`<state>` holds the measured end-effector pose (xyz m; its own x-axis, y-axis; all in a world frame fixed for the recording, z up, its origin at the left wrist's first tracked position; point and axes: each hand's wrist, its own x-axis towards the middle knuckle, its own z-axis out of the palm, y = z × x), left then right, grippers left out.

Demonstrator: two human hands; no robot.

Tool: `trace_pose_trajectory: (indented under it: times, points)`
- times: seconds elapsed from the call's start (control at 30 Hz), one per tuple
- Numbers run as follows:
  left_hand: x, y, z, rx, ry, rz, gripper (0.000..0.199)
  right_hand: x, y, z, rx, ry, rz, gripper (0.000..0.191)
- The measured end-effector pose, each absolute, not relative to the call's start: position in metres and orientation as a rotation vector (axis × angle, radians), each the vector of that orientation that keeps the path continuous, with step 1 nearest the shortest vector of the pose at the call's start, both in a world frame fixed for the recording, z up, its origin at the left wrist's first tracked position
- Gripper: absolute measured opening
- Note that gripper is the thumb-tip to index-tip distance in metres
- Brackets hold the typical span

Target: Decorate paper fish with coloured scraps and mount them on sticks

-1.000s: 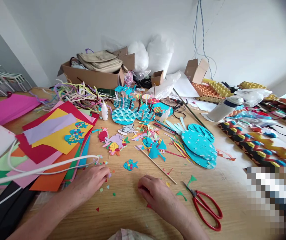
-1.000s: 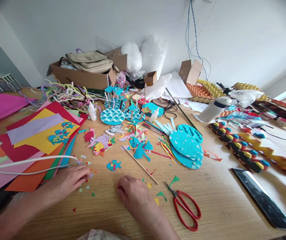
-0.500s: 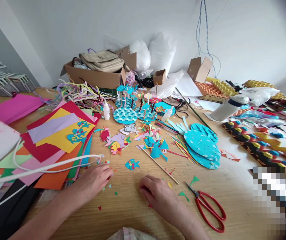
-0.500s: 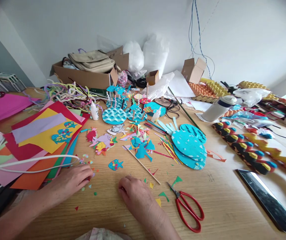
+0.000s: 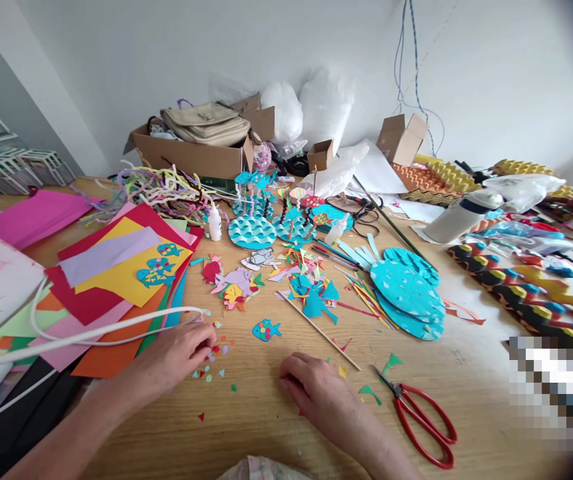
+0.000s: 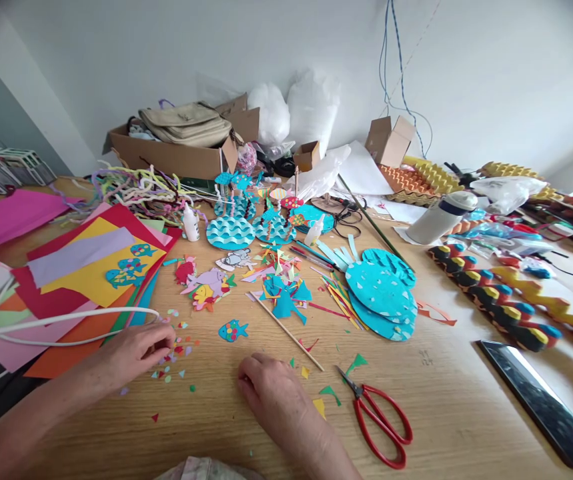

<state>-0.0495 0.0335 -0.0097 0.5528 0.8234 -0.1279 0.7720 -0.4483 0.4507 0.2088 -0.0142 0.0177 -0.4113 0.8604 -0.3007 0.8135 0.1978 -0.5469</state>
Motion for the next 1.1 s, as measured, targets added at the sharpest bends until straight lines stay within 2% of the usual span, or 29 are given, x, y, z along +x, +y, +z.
trace_pose_trajectory:
  times: [0.43,1.1]
  points:
    - [-0.052,0.034,-0.022,2.328,1.270,0.143,0.020,0.205,-0.012,0.018,-1.636,-2.400,0.979,0.014]
    - [-0.052,0.030,-0.016,2.321,1.355,0.266,0.019,0.158,0.022,0.019,-1.424,-2.557,0.693,0.017]
